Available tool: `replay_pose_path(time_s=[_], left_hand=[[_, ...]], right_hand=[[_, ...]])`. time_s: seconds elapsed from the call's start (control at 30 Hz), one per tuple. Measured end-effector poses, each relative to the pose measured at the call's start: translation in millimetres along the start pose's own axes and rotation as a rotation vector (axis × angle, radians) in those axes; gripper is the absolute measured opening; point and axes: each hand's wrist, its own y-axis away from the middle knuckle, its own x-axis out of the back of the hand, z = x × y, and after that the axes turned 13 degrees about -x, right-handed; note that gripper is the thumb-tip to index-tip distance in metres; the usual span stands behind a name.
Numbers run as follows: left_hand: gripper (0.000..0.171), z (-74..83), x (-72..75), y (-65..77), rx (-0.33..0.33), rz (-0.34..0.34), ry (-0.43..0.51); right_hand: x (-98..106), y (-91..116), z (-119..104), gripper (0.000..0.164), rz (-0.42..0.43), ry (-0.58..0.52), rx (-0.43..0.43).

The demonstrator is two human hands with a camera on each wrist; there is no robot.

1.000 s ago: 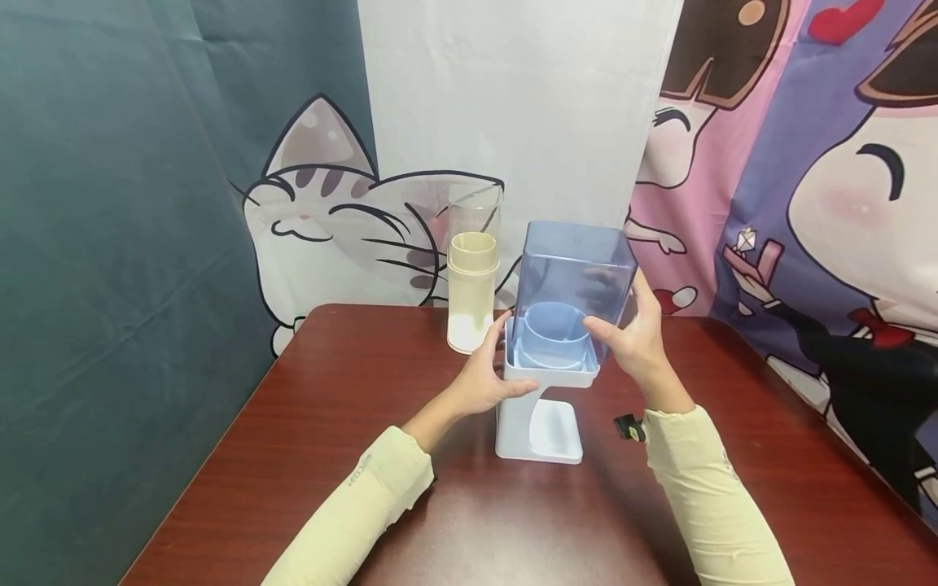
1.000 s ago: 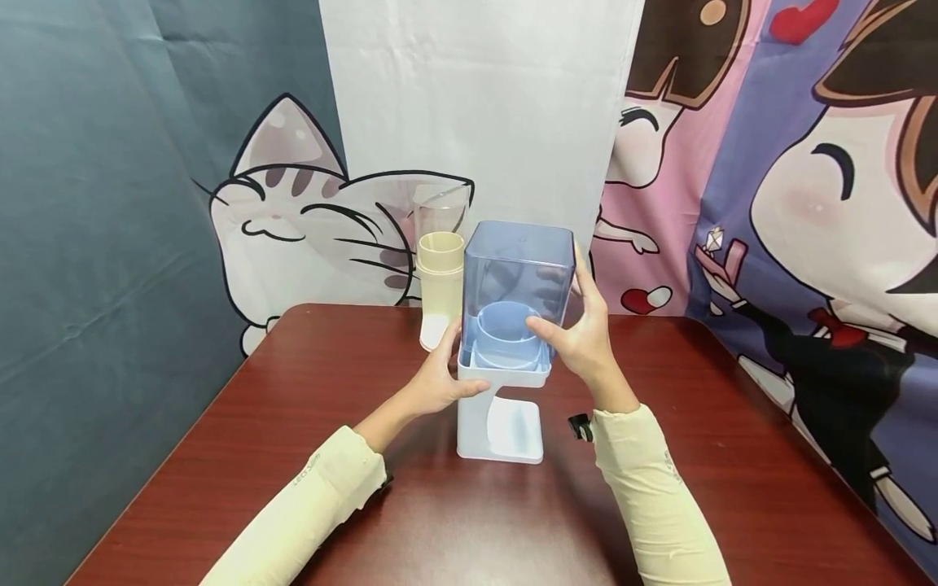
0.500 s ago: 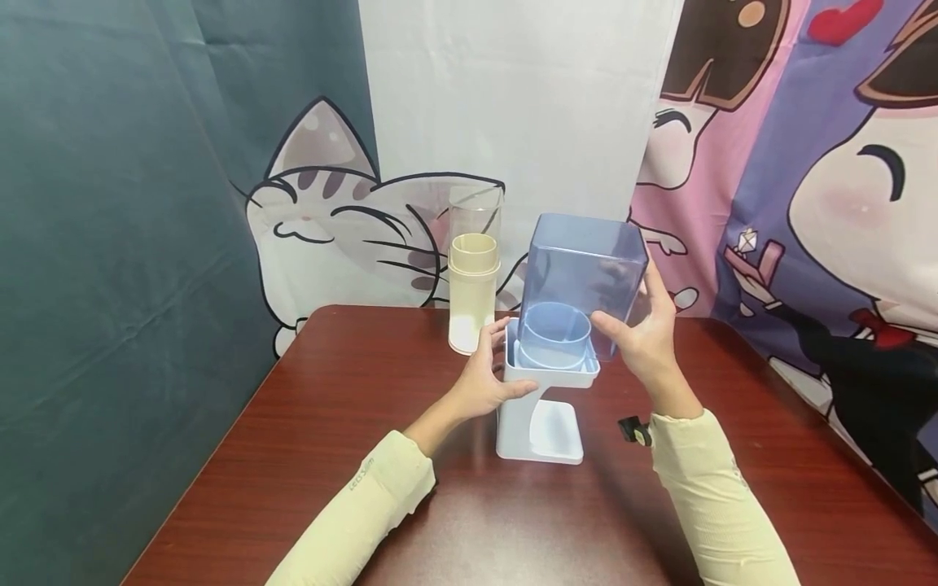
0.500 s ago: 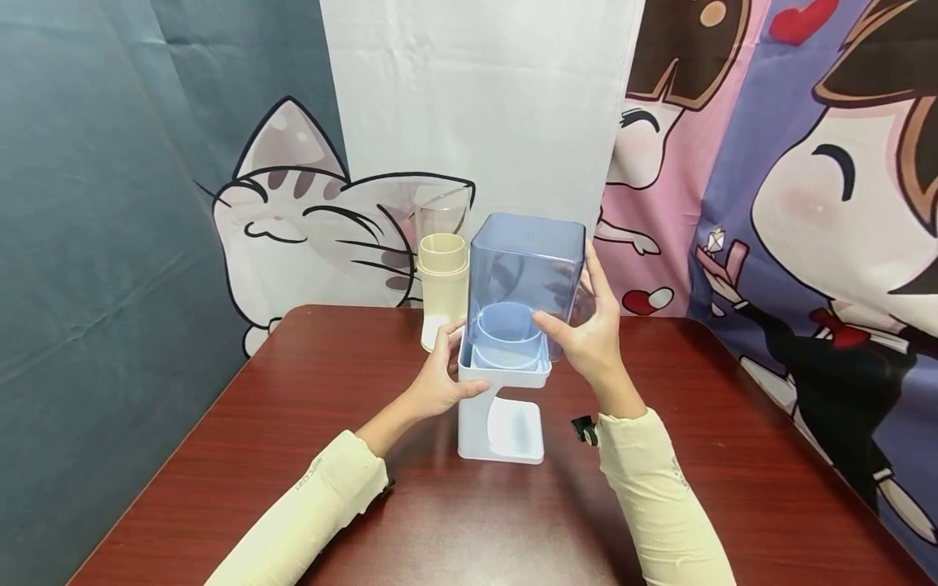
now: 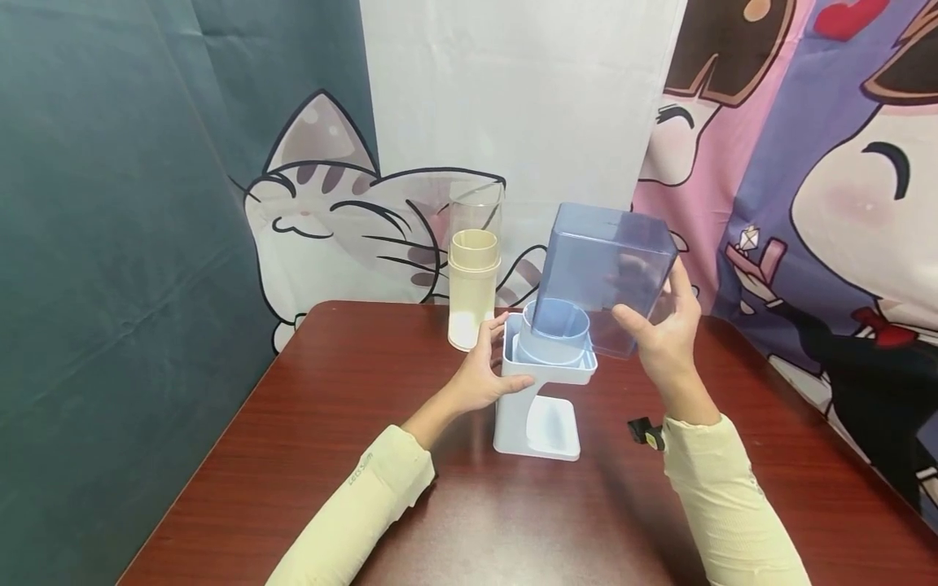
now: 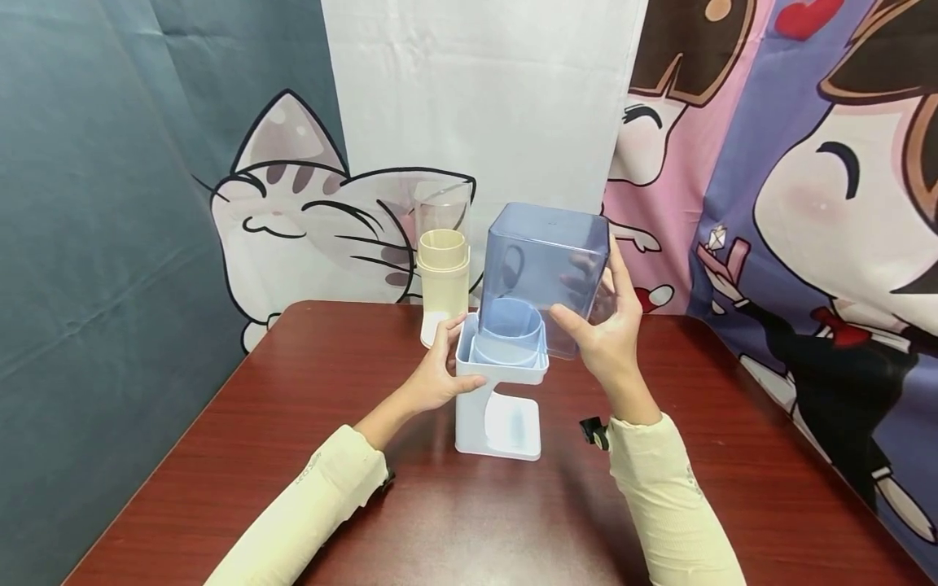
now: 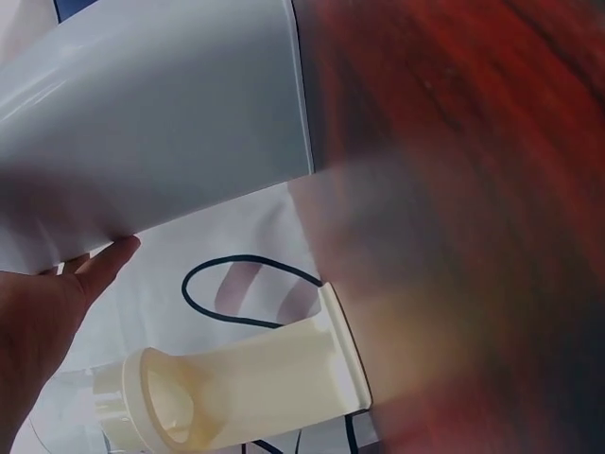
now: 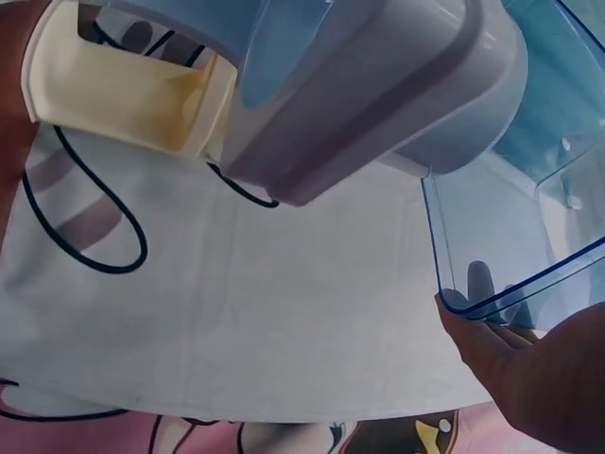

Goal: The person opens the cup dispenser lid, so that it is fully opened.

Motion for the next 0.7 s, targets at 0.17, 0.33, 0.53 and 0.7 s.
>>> replay_pose_path(time_s=[0.17,0.33,0.53,0.7], left_hand=[[0.1,-7.9,2.9,-0.5,-0.026,0.001,0.021],[0.097,-10.0,8.8,-2.9,-0.052,0.001,-0.03],[0.089,-12.4,19.1,-6.3,-0.042,0.002,-0.139],[0.086,2.3,22.2,-5.8,-0.056,-0.014,-0.206]], right_hand=[[0,3,-7,0.071,0.009,-0.048,0.016],[4,7,-13,0.071,0.027,-0.07,0.02],[10,14,-15,0.07,0.02,-0.064,0.033],[13,19,-17,0.07,-0.004,-0.077,0.033]])
